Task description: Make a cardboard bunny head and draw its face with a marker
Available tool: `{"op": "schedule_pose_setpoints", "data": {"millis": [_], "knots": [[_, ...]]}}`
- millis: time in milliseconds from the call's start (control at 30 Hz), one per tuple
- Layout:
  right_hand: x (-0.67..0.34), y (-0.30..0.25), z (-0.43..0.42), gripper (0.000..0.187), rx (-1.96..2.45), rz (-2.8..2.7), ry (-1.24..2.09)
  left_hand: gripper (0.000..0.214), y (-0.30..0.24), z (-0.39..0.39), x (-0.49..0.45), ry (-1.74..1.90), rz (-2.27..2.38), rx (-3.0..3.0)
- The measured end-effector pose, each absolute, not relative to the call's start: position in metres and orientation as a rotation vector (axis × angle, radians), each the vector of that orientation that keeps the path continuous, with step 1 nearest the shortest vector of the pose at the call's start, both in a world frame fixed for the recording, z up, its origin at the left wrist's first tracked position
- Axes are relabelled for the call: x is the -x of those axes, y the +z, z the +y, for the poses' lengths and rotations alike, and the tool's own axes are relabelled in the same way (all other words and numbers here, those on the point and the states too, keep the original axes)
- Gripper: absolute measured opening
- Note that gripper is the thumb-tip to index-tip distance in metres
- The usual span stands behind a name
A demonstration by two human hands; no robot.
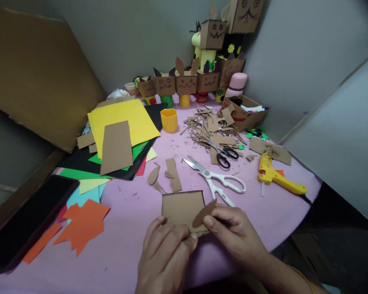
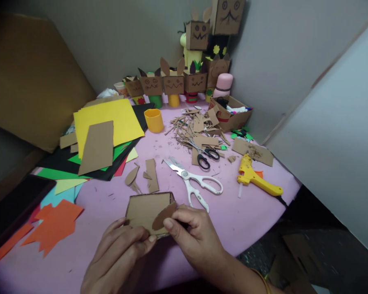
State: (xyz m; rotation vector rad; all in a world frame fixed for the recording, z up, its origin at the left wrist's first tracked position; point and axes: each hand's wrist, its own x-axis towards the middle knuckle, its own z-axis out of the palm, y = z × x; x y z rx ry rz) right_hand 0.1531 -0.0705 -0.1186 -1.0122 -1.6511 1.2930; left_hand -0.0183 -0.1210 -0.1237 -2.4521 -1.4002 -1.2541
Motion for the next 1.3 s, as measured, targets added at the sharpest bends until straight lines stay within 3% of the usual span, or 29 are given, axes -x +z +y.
{"op": "schedule_pose_setpoints", "data": {"millis": [233, 567, 967, 1133, 1300], "knots": [[-0.16, -0.111, -0.073, 0.02, 0.907, -1.716, 1.183, 0.022, -0.124, -0.12, 0.013, -1.421, -1.442, 2.432], [-0.166, -0.11, -0.073, 0.022, 0.9, -1.924, 1.12, 0.021, -0.122, -0.118, 0.014, -1.371, -1.425, 2.439], [-0.166, -0.108, -0.074, 0.024, 0.843, -2.141, 0.707, 0.023, -0.123, -0.117, 0.017, -1.333, -1.429, 2.513], [-0.165, -0.109, -0.074, 0.025, 0.863, -2.136, 0.715, 0.009, -0.114, -0.113, 0.012, -1.344, -1.511, 2.375], [-0.166, -0.109, -0.073, 0.024, 0.87, -2.084, 0.886, 0.012, -0.104, -0.109, 0.009, -1.266, -1.558, 2.432]]}}
